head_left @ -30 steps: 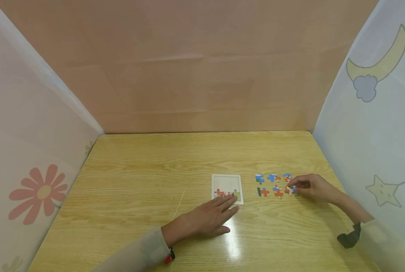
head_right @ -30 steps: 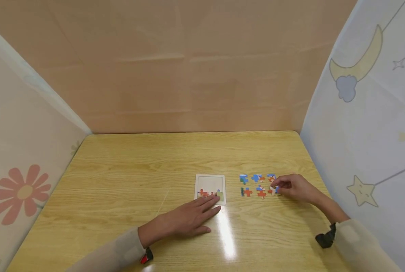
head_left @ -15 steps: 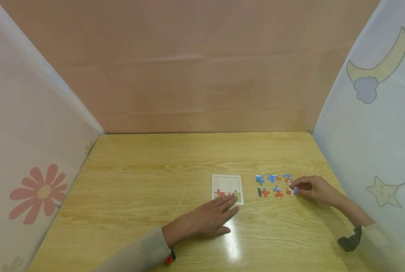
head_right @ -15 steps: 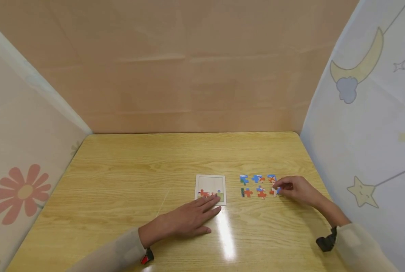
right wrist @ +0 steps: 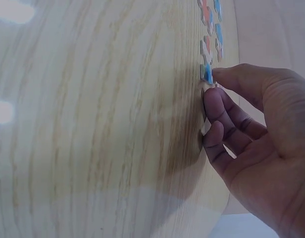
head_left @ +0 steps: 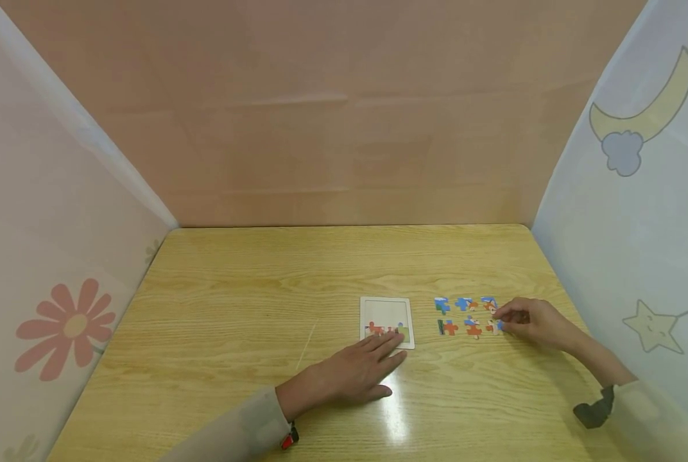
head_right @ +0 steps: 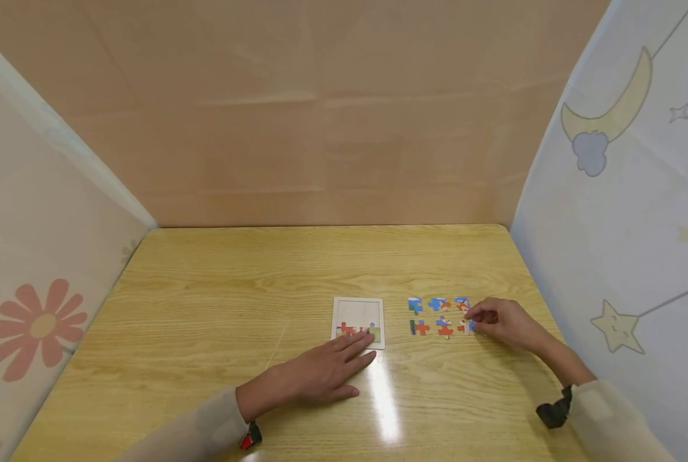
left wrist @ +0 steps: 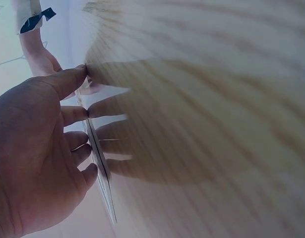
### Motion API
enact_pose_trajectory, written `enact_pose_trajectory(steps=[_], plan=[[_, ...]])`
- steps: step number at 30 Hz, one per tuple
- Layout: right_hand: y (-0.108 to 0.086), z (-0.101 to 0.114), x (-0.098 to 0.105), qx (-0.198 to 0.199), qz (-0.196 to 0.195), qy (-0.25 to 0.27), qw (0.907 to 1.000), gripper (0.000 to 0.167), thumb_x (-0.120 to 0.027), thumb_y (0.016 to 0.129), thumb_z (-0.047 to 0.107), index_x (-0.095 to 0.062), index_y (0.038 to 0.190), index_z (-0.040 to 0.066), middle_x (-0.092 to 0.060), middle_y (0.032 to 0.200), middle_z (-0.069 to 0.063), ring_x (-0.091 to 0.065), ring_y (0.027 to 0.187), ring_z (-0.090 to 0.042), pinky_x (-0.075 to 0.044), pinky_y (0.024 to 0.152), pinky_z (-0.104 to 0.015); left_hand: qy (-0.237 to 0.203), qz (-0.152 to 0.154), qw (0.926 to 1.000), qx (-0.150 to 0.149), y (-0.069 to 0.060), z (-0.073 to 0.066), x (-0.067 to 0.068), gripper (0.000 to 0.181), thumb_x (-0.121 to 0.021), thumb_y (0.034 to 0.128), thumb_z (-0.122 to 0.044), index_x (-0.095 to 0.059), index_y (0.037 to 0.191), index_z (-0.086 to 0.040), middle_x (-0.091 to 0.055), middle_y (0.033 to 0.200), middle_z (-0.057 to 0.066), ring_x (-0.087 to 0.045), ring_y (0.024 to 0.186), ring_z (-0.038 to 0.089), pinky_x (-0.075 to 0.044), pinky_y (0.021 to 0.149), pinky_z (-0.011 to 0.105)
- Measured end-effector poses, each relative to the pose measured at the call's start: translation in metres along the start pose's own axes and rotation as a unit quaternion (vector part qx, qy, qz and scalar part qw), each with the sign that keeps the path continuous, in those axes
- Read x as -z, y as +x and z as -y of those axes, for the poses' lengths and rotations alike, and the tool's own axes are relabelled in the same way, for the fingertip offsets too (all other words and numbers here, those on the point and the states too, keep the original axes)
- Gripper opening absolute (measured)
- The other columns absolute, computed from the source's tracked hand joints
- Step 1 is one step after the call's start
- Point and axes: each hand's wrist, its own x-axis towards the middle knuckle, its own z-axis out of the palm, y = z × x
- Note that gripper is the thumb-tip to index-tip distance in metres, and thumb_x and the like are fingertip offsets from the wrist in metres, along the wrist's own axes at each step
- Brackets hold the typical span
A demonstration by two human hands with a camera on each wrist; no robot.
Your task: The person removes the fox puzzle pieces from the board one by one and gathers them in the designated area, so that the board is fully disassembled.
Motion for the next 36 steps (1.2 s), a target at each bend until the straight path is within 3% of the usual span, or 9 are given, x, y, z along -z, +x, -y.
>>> enact_pose_trajectory(steps=[6, 13, 19, 28, 36], plan=[[0.005, 0.004, -0.002, 0.018, -0.019, -0.019, 0.9995, 0.024, -0.082, 0.085, -0.008, -0.077, 0.104, 0.005, -0.074, 0.091, -0.005, -0.064, 0.076, -0.003, -0.053, 0.061, -0.021, 0.006, -0.007, 1.0000, -0.003, 0.000, 0.000, -0.002, 0.069, -0.049, 0.1111, -0.049, -0.032, 0.167, -0.013, -0.018, 0.176, 0.014, -0.019, 0.163, 0.025, -0.024, 0.130, 0.036], [0.025, 0.026, -0.008, 0.053, -0.038, -0.039, 0.9971, 0.026, -0.080, 0.085, -0.010, -0.077, 0.105, 0.007, -0.073, 0.090, 0.002, -0.062, 0.073, -0.002, -0.052, 0.059, -0.022, 0.001, -0.004, 1.0000, -0.003, 0.001, 0.000, -0.002, 0.069, -0.049, 0.1113, -0.049, -0.032, 0.168, -0.013, -0.019, 0.176, 0.013, -0.019, 0.163, 0.024, -0.025, 0.130, 0.036], [0.045, 0.048, -0.015, 0.043, -0.003, 0.000, 0.9991, 0.018, -0.076, 0.093, -0.005, -0.077, 0.109, 0.003, -0.073, 0.090, 0.002, -0.062, 0.076, -0.004, -0.054, 0.063, -0.024, -0.008, 0.005, 0.9999, -0.010, 0.002, -0.003, -0.002, 0.069, -0.046, 0.1117, -0.050, -0.030, 0.168, -0.014, -0.017, 0.177, 0.014, -0.016, 0.164, 0.025, -0.022, 0.131, 0.036], [0.077, 0.069, -0.030, 0.021, 0.043, 0.015, 0.9987, 0.014, -0.074, 0.097, 0.002, -0.077, 0.111, 0.002, -0.074, 0.093, 0.002, -0.063, 0.081, -0.005, -0.055, 0.070, -0.024, -0.008, 0.003, 0.9999, -0.010, 0.004, -0.006, -0.002, 0.071, -0.043, 0.1113, -0.055, -0.028, 0.169, -0.016, -0.015, 0.177, 0.014, -0.016, 0.164, 0.027, -0.023, 0.131, 0.037], [0.106, 0.082, -0.052, 0.064, 0.087, 0.035, 0.9935, 0.018, -0.072, 0.098, 0.000, -0.076, 0.115, 0.000, -0.075, 0.099, -0.007, -0.061, 0.081, -0.006, -0.056, 0.070, -0.026, -0.032, 0.002, 0.9995, -0.002, 0.004, -0.011, -0.005, 0.073, -0.039, 0.1111, -0.058, -0.025, 0.170, -0.017, -0.011, 0.178, 0.015, -0.013, 0.164, 0.027, -0.025, 0.130, 0.038]])
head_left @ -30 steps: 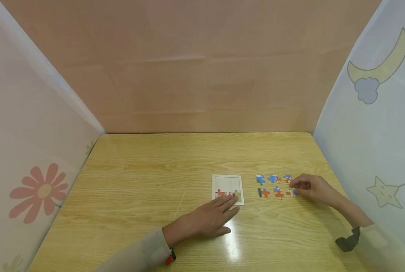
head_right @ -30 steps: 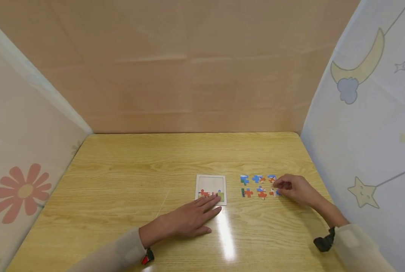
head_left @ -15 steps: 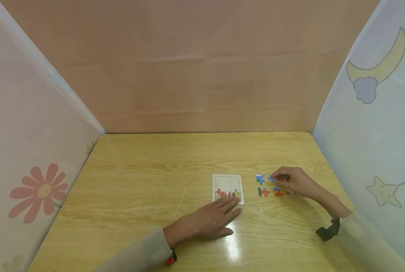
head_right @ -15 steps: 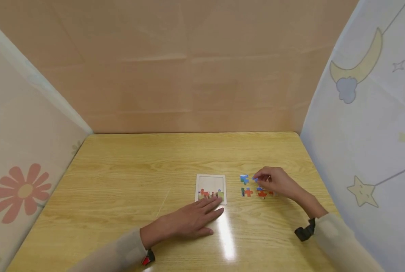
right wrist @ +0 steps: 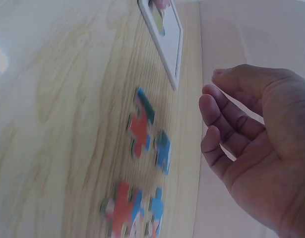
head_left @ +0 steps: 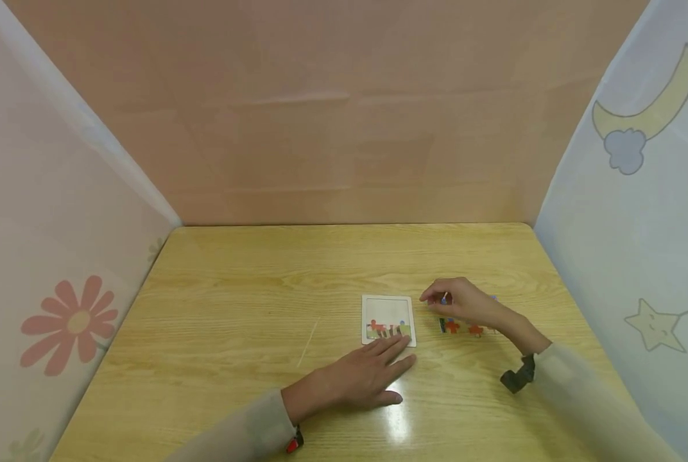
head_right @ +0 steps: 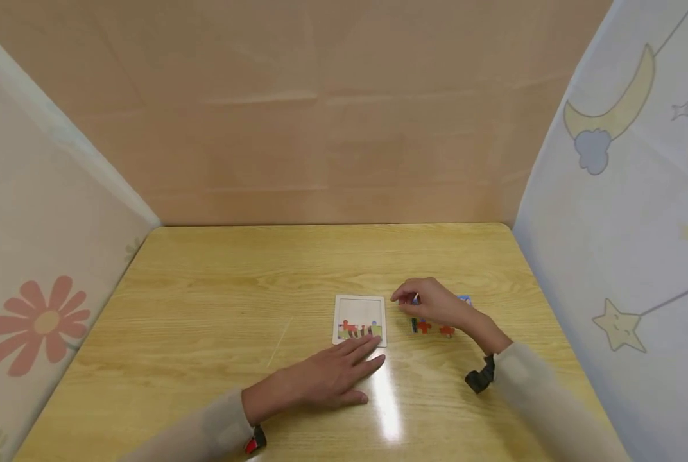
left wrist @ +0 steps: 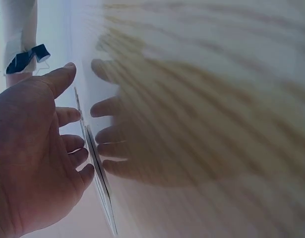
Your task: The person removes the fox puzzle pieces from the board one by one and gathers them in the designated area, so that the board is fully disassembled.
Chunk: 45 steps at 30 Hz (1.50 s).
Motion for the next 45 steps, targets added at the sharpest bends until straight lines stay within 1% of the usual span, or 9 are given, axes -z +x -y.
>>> enact_pose_trajectory(steps=[3, 9, 12, 19, 26, 35, 38, 45], plan=[[0.012, 0.002, -0.005, 0.007, 0.015, 0.004, 0.9999, 0.017, -0.071, 0.099, 0.001, -0.077, 0.115, 0.002, -0.073, 0.098, -0.002, -0.060, 0.080, -0.006, -0.055, 0.069, -0.025, 0.003, -0.002, 1.0000, -0.001, 0.001, -0.001, -0.001, 0.074, -0.036, 0.1111, -0.060, -0.024, 0.170, -0.017, -0.009, 0.178, 0.015, -0.011, 0.164, 0.027, -0.024, 0.131, 0.039], [0.033, 0.006, -0.014, 0.001, 0.045, 0.017, 0.9989, 0.016, -0.072, 0.101, 0.006, -0.077, 0.116, 0.004, -0.074, 0.100, -0.001, -0.060, 0.082, -0.009, -0.054, 0.070, -0.025, 0.003, 0.008, 1.0000, 0.001, 0.002, -0.003, 0.000, 0.075, -0.029, 0.1108, -0.063, -0.021, 0.171, -0.018, -0.007, 0.178, 0.014, -0.008, 0.165, 0.027, -0.022, 0.131, 0.039], [0.043, 0.008, -0.021, 0.006, 0.054, 0.017, 0.9984, 0.016, -0.072, 0.101, 0.008, -0.078, 0.115, 0.005, -0.073, 0.099, 0.002, -0.061, 0.083, -0.009, -0.054, 0.071, -0.025, 0.000, 0.011, 0.9999, 0.003, 0.003, -0.004, 0.001, 0.075, -0.027, 0.1108, -0.063, -0.020, 0.171, -0.019, -0.007, 0.178, 0.013, -0.007, 0.165, 0.026, -0.021, 0.131, 0.039], [0.062, 0.011, -0.035, 0.035, 0.081, 0.024, 0.9958, 0.016, -0.073, 0.101, 0.009, -0.079, 0.114, 0.005, -0.073, 0.098, 0.004, -0.063, 0.087, -0.007, -0.055, 0.073, -0.026, -0.005, 0.010, 0.9999, 0.003, 0.004, -0.005, 0.000, 0.075, -0.025, 0.1110, -0.063, -0.019, 0.172, -0.020, -0.007, 0.178, 0.014, -0.008, 0.165, 0.027, -0.023, 0.131, 0.038], [0.073, 0.015, -0.042, 0.045, 0.108, 0.041, 0.9923, 0.017, -0.074, 0.099, 0.007, -0.079, 0.115, 0.005, -0.074, 0.101, 0.002, -0.066, 0.090, -0.006, -0.058, 0.078, -0.026, 0.002, 0.017, 0.9998, 0.006, 0.005, -0.005, 0.000, 0.075, -0.022, 0.1108, -0.064, -0.020, 0.171, -0.020, -0.006, 0.178, 0.014, -0.008, 0.165, 0.026, -0.021, 0.132, 0.037], [0.080, 0.014, -0.050, 0.045, 0.147, 0.078, 0.9850, 0.017, -0.073, 0.099, 0.005, -0.080, 0.114, 0.006, -0.076, 0.105, -0.001, -0.068, 0.091, -0.009, -0.059, 0.081, -0.026, 0.003, 0.020, 0.9998, 0.003, 0.003, -0.005, 0.003, 0.074, -0.026, 0.1110, -0.063, -0.024, 0.171, -0.019, -0.008, 0.178, 0.015, -0.009, 0.165, 0.026, -0.022, 0.131, 0.037], [0.081, 0.013, -0.054, 0.051, 0.151, 0.088, 0.9834, 0.016, -0.072, 0.099, 0.003, -0.080, 0.113, 0.006, -0.076, 0.105, -0.002, -0.069, 0.091, -0.010, -0.060, 0.082, -0.026, 0.007, 0.021, 0.9998, 0.001, 0.003, -0.004, 0.004, 0.074, -0.028, 0.1110, -0.063, -0.025, 0.170, -0.019, -0.009, 0.178, 0.015, -0.010, 0.165, 0.026, -0.022, 0.131, 0.036], [0.083, 0.011, -0.057, 0.085, 0.150, 0.086, 0.9813, 0.014, -0.072, 0.098, 0.001, -0.081, 0.109, 0.004, -0.075, 0.102, -0.005, -0.068, 0.087, -0.007, -0.061, 0.078, -0.026, 0.016, 0.016, 0.9997, -0.009, 0.004, -0.001, 0.001, 0.075, -0.030, 0.1102, -0.064, -0.028, 0.170, -0.018, -0.010, 0.178, 0.015, -0.011, 0.165, 0.026, -0.022, 0.131, 0.036]])
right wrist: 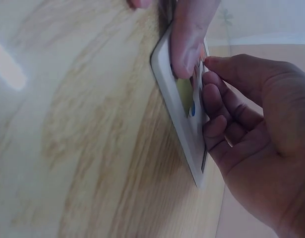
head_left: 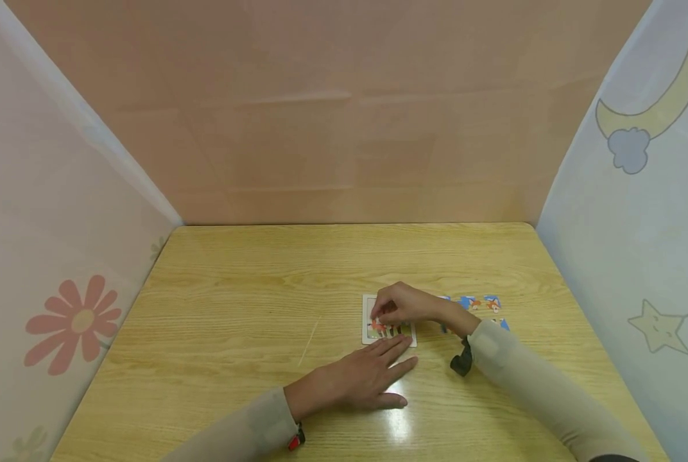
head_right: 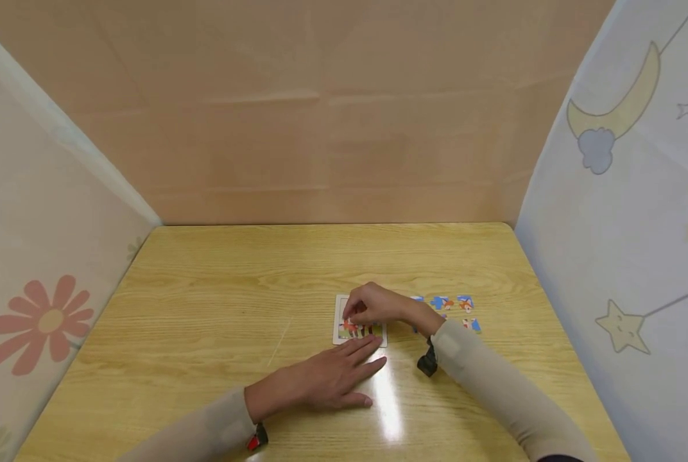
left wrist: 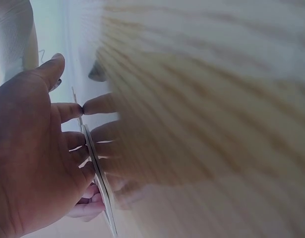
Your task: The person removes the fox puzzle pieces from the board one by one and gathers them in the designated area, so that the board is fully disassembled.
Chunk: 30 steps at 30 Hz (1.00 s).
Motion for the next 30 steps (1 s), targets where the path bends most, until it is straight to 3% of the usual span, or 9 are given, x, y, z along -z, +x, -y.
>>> enact_pose_trajectory(steps=[12, 25, 30], plan=[[-0.0003, 0.0027, -0.0017, 0.002, 0.013, 0.026, 0.9996, 0.012, -0.070, 0.099, -0.001, -0.078, 0.108, 0.001, -0.074, 0.101, -0.009, -0.068, 0.084, -0.012, -0.059, 0.075, -0.025, -0.003, -0.007, 0.9999, -0.007, -0.0002, 0.0018, 0.0025, 0.077, -0.036, 0.1088, -0.065, -0.033, 0.168, -0.017, -0.015, 0.177, 0.016, -0.014, 0.164, 0.027, -0.023, 0.131, 0.035], [0.0009, 0.0029, -0.0033, -0.026, 0.012, 0.051, 0.9983, 0.006, -0.074, 0.098, 0.003, -0.075, 0.104, 0.004, -0.075, 0.096, -0.006, -0.068, 0.081, -0.013, -0.059, 0.072, -0.025, 0.012, -0.007, 0.9998, -0.016, 0.0005, 0.0034, 0.0011, 0.083, -0.037, 0.1060, -0.071, -0.032, 0.168, -0.016, -0.015, 0.177, 0.017, -0.013, 0.164, 0.027, -0.023, 0.130, 0.033], [0.0019, 0.0037, -0.0040, -0.029, 0.007, 0.046, 0.9985, 0.013, -0.072, 0.100, 0.006, -0.076, 0.113, 0.002, -0.075, 0.093, -0.006, -0.068, 0.080, -0.012, -0.058, 0.072, -0.024, 0.018, -0.012, 0.9995, -0.021, 0.0000, 0.0040, 0.0014, 0.084, -0.038, 0.1058, -0.071, -0.033, 0.168, -0.015, -0.017, 0.176, 0.017, -0.014, 0.164, 0.028, -0.024, 0.130, 0.034]])
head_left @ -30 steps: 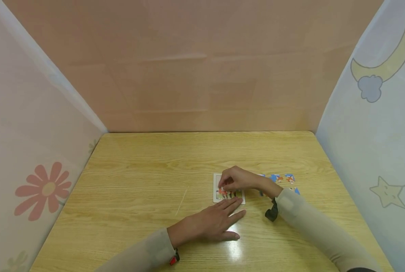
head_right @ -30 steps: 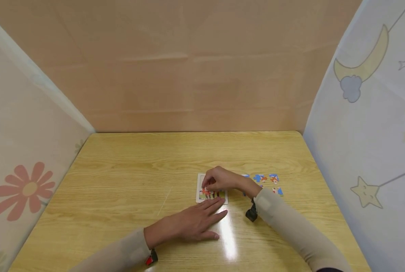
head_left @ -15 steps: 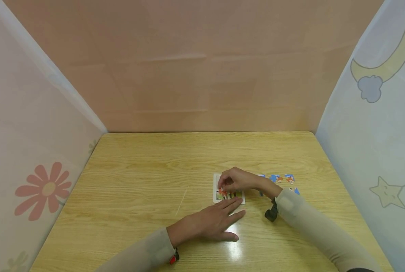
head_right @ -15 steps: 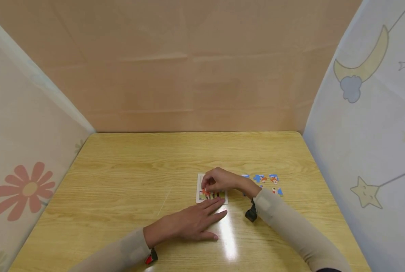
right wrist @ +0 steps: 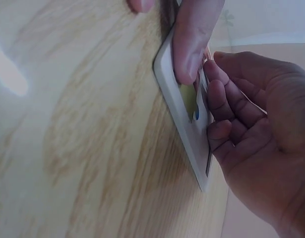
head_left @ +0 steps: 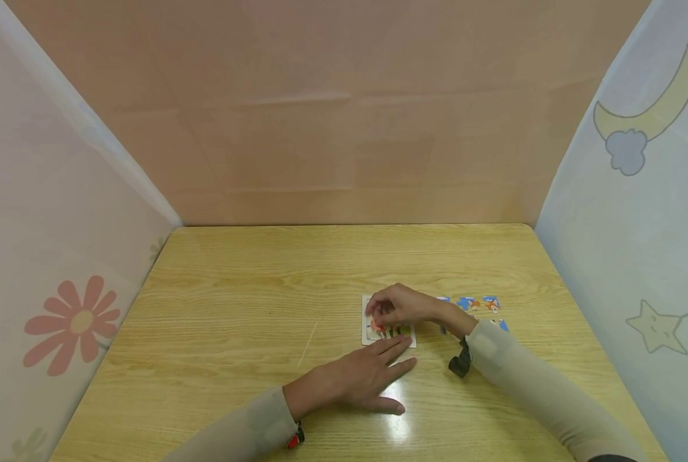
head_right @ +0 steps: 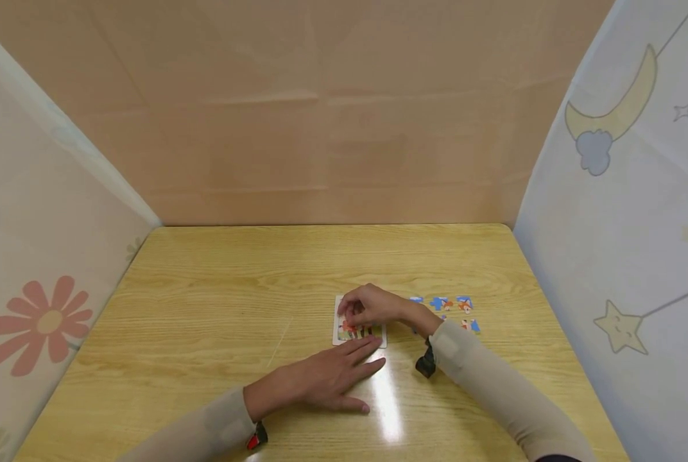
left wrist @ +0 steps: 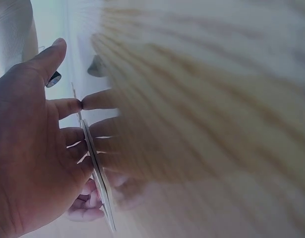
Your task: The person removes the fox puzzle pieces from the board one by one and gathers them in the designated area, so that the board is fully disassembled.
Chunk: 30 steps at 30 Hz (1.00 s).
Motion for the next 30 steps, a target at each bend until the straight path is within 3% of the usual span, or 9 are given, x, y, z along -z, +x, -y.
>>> enact_pose_trajectory(steps=[13, 20, 30], plan=[[0.0044, 0.0000, -0.0007, 0.012, 0.004, -0.046, 0.9988, 0.010, -0.073, 0.099, 0.004, -0.080, 0.106, 0.004, -0.076, 0.092, 0.000, -0.065, 0.079, -0.003, -0.058, 0.071, -0.023, 0.017, -0.014, 0.9998, -0.003, -0.0012, 0.0000, 0.0002, 0.083, -0.041, 0.1055, -0.070, -0.037, 0.166, -0.014, -0.021, 0.175, 0.018, -0.019, 0.163, 0.029, -0.027, 0.129, 0.034], [0.0046, 0.0000, -0.0031, 0.009, 0.008, -0.022, 0.9997, 0.005, -0.073, 0.100, 0.006, -0.077, 0.102, 0.005, -0.075, 0.088, -0.004, -0.065, 0.074, -0.009, -0.057, 0.067, -0.024, 0.026, -0.018, 0.9995, -0.008, -0.0023, 0.0002, 0.0004, 0.082, -0.040, 0.1057, -0.070, -0.037, 0.166, -0.014, -0.022, 0.174, 0.019, -0.020, 0.163, 0.029, -0.027, 0.129, 0.034], [0.0035, 0.0015, -0.0028, -0.017, 0.002, -0.007, 0.9998, 0.004, -0.074, 0.099, 0.007, -0.078, 0.100, 0.006, -0.077, 0.088, -0.003, -0.071, 0.078, -0.012, -0.060, 0.070, -0.025, 0.023, -0.014, 0.9996, -0.006, -0.0021, -0.0004, 0.0007, 0.082, -0.041, 0.1056, -0.070, -0.037, 0.166, -0.014, -0.021, 0.175, 0.018, -0.020, 0.163, 0.029, -0.027, 0.129, 0.034]])
